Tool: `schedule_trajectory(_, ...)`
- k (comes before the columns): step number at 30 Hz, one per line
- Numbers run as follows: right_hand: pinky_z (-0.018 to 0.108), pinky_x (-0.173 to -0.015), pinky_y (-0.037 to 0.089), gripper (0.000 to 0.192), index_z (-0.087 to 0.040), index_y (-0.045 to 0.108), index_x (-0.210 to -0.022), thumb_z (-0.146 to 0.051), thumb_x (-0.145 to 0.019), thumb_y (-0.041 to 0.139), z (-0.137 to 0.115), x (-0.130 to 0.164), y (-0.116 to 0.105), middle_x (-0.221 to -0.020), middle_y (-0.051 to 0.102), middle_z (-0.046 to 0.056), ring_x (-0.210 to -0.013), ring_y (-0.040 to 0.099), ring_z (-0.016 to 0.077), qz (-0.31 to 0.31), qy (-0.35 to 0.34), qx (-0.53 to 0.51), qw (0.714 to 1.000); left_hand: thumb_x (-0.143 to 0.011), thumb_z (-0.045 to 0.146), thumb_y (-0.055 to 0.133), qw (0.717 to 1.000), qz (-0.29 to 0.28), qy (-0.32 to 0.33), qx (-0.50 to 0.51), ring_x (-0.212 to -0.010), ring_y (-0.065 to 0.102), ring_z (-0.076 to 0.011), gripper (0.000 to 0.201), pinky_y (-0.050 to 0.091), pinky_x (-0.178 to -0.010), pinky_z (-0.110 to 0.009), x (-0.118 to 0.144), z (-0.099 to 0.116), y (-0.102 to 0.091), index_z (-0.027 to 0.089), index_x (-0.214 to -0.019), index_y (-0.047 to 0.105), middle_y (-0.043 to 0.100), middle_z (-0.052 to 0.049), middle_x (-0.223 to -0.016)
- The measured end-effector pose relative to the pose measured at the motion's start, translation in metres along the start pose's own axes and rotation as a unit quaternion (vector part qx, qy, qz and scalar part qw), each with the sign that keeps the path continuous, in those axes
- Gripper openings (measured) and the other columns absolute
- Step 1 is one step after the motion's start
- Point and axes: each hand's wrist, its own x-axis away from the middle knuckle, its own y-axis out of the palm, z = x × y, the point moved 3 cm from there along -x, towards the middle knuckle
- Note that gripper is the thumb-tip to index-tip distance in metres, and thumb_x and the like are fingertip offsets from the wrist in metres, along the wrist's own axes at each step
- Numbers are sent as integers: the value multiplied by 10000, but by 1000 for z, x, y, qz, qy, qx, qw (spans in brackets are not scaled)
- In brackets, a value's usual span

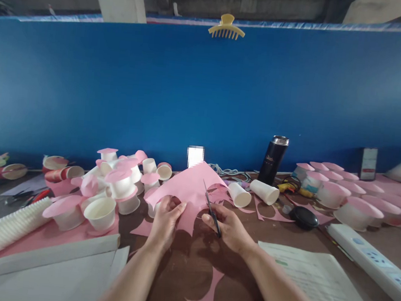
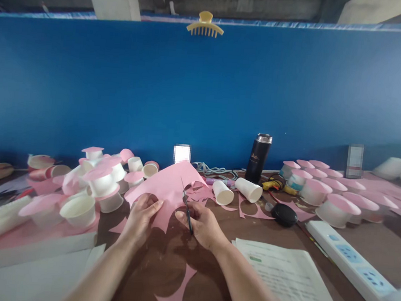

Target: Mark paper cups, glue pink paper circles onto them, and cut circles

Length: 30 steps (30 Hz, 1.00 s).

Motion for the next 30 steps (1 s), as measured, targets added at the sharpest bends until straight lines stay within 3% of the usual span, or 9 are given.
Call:
schedule_trajectory(10,239,-539,322,354,-151,576,-808,-474,-743,708,-4,1,1,-659,470,-33,-596,395,95,0,-13,14,1000,-619,390,738,993,33,48,-103,-606,507,-139,290,399,-553,-248,4,11,1,179,-687,552,559,8,-639)
schedule_trajectory(30,237,-531,281,425,-177,509,-760,-577,-761,654,-1,2,2,-627,440,-50,-574,371,91,-6,-30,14,999,-628,372,729,993,42,31,-104,-558,432,-107,272,347,-522,-230,7,12,4,178,-676,543,493,37,-606)
